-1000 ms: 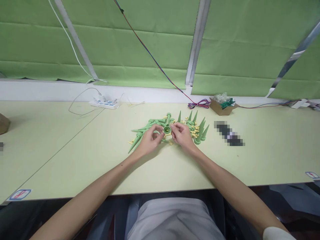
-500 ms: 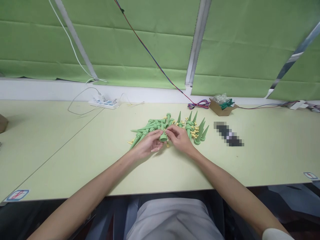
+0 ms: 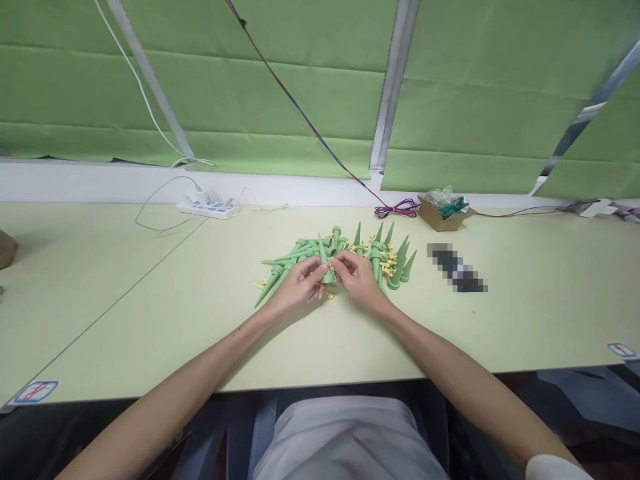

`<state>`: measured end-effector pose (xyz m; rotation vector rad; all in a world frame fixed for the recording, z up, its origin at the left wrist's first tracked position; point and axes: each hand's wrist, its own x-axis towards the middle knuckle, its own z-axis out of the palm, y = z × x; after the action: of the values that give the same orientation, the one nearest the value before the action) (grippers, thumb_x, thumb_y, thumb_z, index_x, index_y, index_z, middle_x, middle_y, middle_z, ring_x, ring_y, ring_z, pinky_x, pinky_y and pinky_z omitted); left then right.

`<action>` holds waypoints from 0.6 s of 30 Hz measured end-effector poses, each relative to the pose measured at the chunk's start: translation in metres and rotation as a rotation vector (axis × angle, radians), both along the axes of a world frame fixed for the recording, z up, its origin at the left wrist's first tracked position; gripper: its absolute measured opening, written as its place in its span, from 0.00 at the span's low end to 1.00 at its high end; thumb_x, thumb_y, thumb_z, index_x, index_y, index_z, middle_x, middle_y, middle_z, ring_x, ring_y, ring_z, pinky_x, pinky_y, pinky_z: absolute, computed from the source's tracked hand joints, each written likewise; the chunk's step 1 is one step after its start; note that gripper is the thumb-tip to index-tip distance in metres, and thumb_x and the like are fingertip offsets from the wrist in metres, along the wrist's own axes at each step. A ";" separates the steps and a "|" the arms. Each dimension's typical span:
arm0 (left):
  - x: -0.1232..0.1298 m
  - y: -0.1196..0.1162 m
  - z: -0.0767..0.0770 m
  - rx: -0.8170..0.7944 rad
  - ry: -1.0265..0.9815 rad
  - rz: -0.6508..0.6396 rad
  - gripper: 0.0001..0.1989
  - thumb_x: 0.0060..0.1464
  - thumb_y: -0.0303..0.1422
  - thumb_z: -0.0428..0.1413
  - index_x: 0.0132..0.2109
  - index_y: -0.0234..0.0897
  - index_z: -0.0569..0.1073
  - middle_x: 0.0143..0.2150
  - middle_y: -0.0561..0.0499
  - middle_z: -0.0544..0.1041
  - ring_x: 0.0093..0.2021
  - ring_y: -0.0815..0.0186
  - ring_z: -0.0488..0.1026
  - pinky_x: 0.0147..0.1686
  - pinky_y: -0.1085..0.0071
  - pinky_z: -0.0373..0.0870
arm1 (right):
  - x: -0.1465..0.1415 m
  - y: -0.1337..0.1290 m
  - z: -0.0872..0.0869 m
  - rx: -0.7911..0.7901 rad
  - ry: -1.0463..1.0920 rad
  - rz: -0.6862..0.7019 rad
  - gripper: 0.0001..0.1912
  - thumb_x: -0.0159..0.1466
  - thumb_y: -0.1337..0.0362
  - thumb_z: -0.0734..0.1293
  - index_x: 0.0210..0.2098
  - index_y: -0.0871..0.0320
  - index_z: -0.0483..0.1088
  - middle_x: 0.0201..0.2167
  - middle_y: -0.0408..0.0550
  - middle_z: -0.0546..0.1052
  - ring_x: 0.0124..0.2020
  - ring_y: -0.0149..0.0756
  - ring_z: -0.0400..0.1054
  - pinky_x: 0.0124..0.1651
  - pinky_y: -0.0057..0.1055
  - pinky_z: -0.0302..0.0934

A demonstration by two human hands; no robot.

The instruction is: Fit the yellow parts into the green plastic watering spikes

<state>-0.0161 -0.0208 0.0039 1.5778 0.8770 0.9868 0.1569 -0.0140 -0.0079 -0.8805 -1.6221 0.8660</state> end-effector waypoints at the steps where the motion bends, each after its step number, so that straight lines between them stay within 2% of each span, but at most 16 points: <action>1: 0.000 -0.001 0.000 0.025 0.024 0.012 0.21 0.63 0.51 0.57 0.33 0.39 0.66 0.20 0.58 0.65 0.18 0.71 0.64 0.20 0.72 0.57 | 0.000 0.000 0.000 -0.001 0.002 -0.004 0.18 0.68 0.50 0.65 0.28 0.55 0.64 0.21 0.39 0.64 0.23 0.31 0.57 0.28 0.30 0.51; 8: 0.007 -0.006 -0.003 0.160 0.108 0.131 0.20 0.64 0.48 0.57 0.31 0.39 0.64 0.21 0.57 0.66 0.22 0.69 0.68 0.23 0.72 0.59 | 0.000 0.002 0.000 -0.015 0.002 -0.016 0.20 0.67 0.49 0.64 0.26 0.54 0.61 0.20 0.38 0.62 0.23 0.30 0.56 0.28 0.31 0.50; 13: 0.012 -0.008 -0.012 0.134 0.059 0.176 0.18 0.63 0.47 0.58 0.32 0.39 0.66 0.20 0.56 0.67 0.21 0.67 0.69 0.23 0.72 0.60 | 0.001 0.008 -0.006 -0.047 -0.011 -0.007 0.21 0.66 0.47 0.65 0.25 0.54 0.61 0.19 0.38 0.62 0.22 0.30 0.54 0.26 0.30 0.48; 18: 0.016 -0.008 -0.016 0.046 -0.022 0.152 0.20 0.62 0.49 0.60 0.32 0.40 0.65 0.20 0.56 0.68 0.18 0.68 0.68 0.20 0.72 0.61 | 0.002 0.011 -0.009 -0.054 -0.027 -0.041 0.22 0.66 0.46 0.66 0.24 0.54 0.61 0.18 0.39 0.62 0.21 0.30 0.55 0.25 0.30 0.49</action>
<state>-0.0006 -0.0285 -0.0119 1.5539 0.9763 1.1366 0.1585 -0.0026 -0.0168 -0.9640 -1.6049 0.8757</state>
